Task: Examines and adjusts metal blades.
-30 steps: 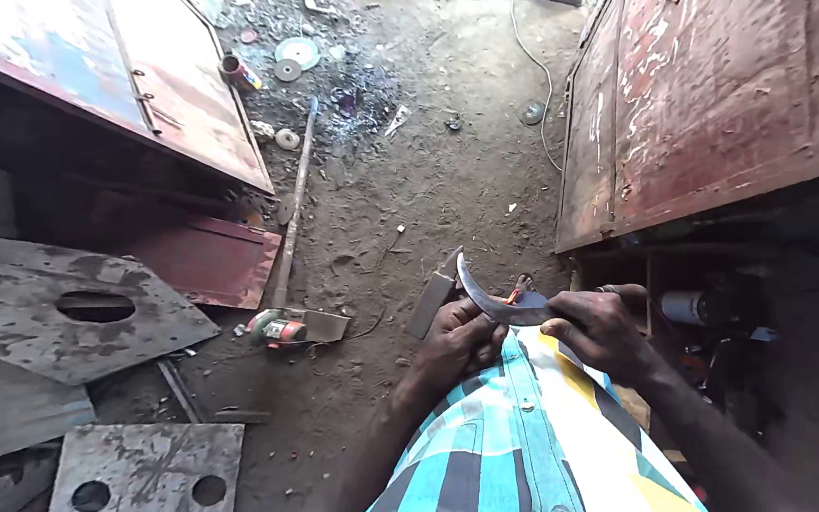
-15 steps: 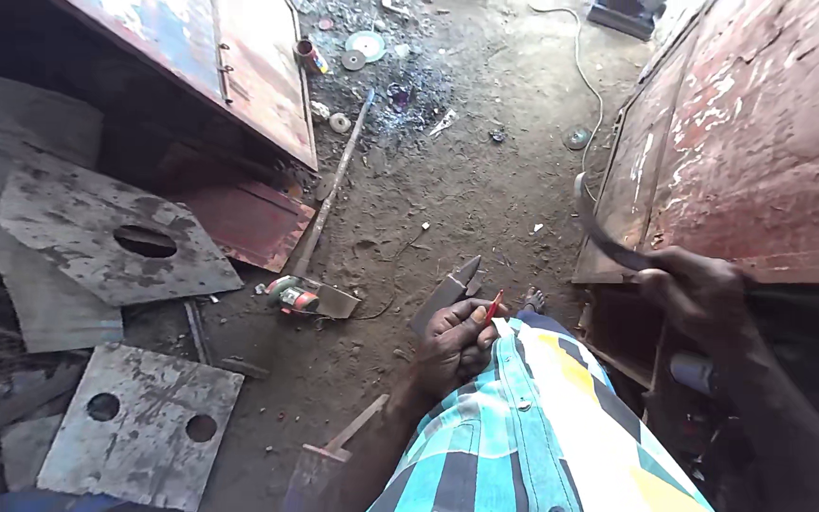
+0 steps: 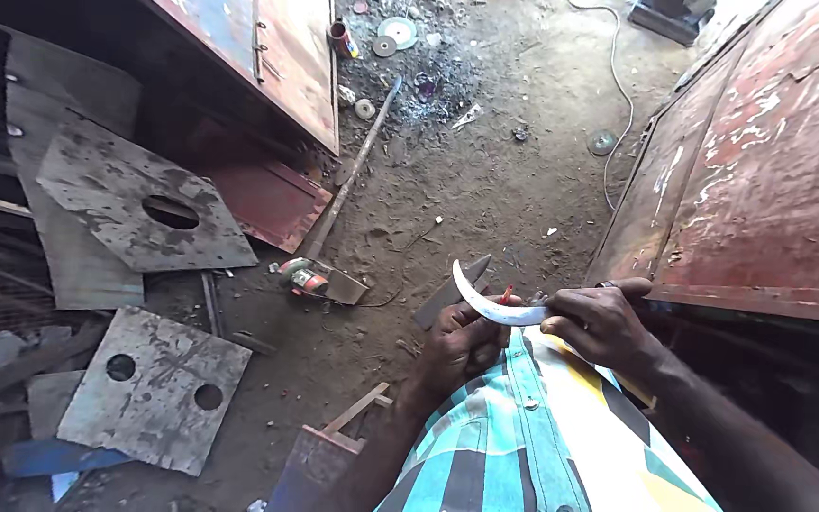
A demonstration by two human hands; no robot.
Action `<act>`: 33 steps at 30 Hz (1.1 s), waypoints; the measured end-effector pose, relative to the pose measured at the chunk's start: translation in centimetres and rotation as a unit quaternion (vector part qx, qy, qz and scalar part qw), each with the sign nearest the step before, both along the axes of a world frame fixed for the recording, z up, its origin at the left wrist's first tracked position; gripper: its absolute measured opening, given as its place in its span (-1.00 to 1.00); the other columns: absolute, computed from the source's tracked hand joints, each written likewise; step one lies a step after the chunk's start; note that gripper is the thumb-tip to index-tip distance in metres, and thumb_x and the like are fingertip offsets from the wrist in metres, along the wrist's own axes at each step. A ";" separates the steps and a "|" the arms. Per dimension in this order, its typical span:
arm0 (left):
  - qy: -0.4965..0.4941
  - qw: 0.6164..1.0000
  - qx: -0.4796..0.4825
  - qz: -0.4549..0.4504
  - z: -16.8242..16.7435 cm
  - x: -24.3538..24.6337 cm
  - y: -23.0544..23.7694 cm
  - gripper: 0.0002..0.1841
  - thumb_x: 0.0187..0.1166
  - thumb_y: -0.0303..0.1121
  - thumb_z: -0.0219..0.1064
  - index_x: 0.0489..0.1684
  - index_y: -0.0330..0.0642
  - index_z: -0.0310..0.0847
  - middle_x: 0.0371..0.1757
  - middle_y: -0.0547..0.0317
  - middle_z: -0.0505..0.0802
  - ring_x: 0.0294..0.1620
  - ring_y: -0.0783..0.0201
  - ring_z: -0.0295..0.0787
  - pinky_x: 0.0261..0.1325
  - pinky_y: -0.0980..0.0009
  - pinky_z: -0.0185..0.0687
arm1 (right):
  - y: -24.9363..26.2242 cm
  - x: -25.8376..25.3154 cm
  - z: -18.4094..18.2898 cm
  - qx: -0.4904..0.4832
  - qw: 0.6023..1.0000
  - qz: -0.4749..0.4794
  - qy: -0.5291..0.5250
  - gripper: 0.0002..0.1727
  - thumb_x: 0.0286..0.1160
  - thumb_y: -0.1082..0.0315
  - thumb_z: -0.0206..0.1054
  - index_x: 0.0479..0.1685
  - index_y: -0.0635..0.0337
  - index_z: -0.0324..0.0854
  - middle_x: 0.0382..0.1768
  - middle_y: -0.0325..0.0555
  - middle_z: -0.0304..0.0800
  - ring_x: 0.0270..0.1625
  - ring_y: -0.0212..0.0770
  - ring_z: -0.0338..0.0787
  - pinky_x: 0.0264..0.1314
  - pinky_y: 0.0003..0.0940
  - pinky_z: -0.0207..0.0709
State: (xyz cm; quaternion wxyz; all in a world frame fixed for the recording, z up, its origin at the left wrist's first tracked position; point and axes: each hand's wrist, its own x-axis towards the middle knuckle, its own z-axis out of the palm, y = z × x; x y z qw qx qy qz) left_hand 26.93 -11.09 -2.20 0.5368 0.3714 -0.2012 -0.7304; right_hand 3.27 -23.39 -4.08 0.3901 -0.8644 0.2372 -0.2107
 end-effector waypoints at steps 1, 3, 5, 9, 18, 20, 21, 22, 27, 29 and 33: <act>-0.001 1.000 -0.002 -0.001 0.0 0.0 0.0 -0.65 0.82 -0.40 0.06 0.41 -0.31 0.62 -0.41 -0.03 0.68 -0.71 0.42 0.31 -0.70 0.57 0.23 | -0.2 0.1 -0.2 0.004 1.000 0.003 0.002 -0.65 0.69 -0.08 0.23 -0.26 -0.08 0.75 -0.53 -0.47 0.67 -0.51 -0.46 0.63 -0.49 -0.33 0.56; 0.005 1.000 -0.002 0.004 -0.2 0.0 0.2 -0.67 0.84 -0.37 0.05 0.35 -0.30 0.64 -0.44 0.00 0.65 -0.73 0.43 0.30 -0.71 0.57 0.24 | -0.7 0.1 -0.6 0.003 1.000 0.001 0.005 -0.64 0.69 -0.08 0.22 -0.27 -0.08 0.75 -0.52 -0.46 0.67 -0.51 -0.45 0.63 -0.49 -0.32 0.56; -0.009 1.000 0.001 0.009 -0.1 0.2 0.5 -0.68 0.85 -0.33 0.05 0.30 -0.26 0.64 -0.46 0.04 0.65 -0.73 0.45 0.29 -0.71 0.58 0.24 | -2.0 -0.9 -0.5 0.007 0.999 -0.030 0.016 -0.64 0.70 -0.06 0.21 -0.26 -0.04 0.75 -0.49 -0.43 0.69 -0.49 -0.45 0.65 -0.46 -0.31 0.60; -0.025 0.999 -0.006 0.026 0.0 0.5 1.1 -0.62 0.83 -0.35 0.07 0.48 -0.31 0.58 -0.43 0.01 0.71 -0.71 0.44 0.35 -0.69 0.58 0.28 | -5.2 -5.0 1.9 0.014 0.995 -0.094 -0.002 -0.68 0.70 0.05 0.20 -0.19 0.05 0.73 -0.51 -0.43 0.65 -0.55 -0.53 0.56 -0.51 -0.49 0.51; -0.047 0.998 -0.025 0.028 0.1 -0.2 0.6 -0.62 0.78 -0.46 0.15 0.50 -0.33 0.55 -0.17 -0.19 0.81 -0.65 0.41 0.38 -0.65 0.56 0.26 | -0.7 0.4 0.9 0.066 0.997 0.028 -0.020 -0.66 0.72 -0.03 0.20 -0.27 -0.07 0.75 -0.55 -0.49 0.64 -0.53 -0.49 0.61 -0.49 -0.36 0.57; -0.049 0.998 -0.028 0.026 0.1 -0.1 0.7 -0.67 0.79 -0.46 0.15 0.43 -0.34 0.59 -0.18 -0.17 0.77 -0.65 0.39 0.37 -0.65 0.53 0.27 | -0.7 0.9 0.4 0.079 0.996 0.026 -0.021 -0.68 0.72 0.00 0.21 -0.26 -0.06 0.75 -0.55 -0.48 0.64 -0.53 -0.49 0.60 -0.49 -0.37 0.56; -0.053 0.998 -0.028 0.027 0.1 0.0 0.7 -0.71 0.79 -0.45 0.14 0.35 -0.33 0.61 -0.21 -0.15 0.75 -0.66 0.39 0.36 -0.66 0.52 0.28 | -0.8 0.8 0.2 0.087 0.996 0.024 -0.020 -0.68 0.72 0.00 0.22 -0.25 -0.05 0.75 -0.56 -0.47 0.63 -0.54 -0.48 0.59 -0.50 -0.38 0.55; -0.060 0.998 -0.021 0.029 0.2 0.0 0.8 -0.74 0.80 -0.43 0.14 0.28 -0.30 0.63 -0.25 -0.11 0.73 -0.69 0.38 0.34 -0.68 0.52 0.27 | -0.9 0.6 -0.1 0.096 0.995 0.023 -0.018 -0.67 0.72 -0.01 0.22 -0.25 -0.04 0.75 -0.57 -0.47 0.62 -0.55 -0.48 0.58 -0.50 -0.38 0.55; -0.065 0.997 -0.016 0.038 -0.2 0.0 1.0 -0.77 0.79 -0.42 0.16 0.21 -0.29 0.67 -0.34 -0.06 0.71 -0.69 0.40 0.35 -0.69 0.54 0.27 | -1.8 -0.8 -0.6 0.057 0.998 0.019 -0.003 -0.64 0.71 -0.07 0.22 -0.29 -0.07 0.75 -0.57 -0.49 0.62 -0.56 -0.49 0.58 -0.53 -0.39 0.53; -0.071 0.997 -0.014 0.035 -0.3 -0.1 0.9 -0.76 0.78 -0.41 0.18 0.23 -0.28 0.68 -0.35 -0.04 0.72 -0.69 0.41 0.35 -0.68 0.55 0.28 | -2.0 -1.2 -0.3 0.024 1.000 0.011 0.010 -0.63 0.70 -0.10 0.21 -0.26 -0.09 0.76 -0.53 -0.50 0.68 -0.53 -0.49 0.62 -0.49 -0.36 0.55; -0.061 0.997 0.004 0.052 0.2 0.4 1.4 -0.66 0.78 -0.41 0.16 0.44 -0.25 0.61 -0.37 -0.01 0.71 -0.72 0.42 0.31 -0.74 0.56 0.21 | -3.8 -3.3 1.1 0.009 0.997 -0.071 0.031 -0.68 0.68 0.00 0.22 -0.23 -0.02 0.75 -0.50 -0.45 0.67 -0.52 -0.51 0.60 -0.48 -0.40 0.57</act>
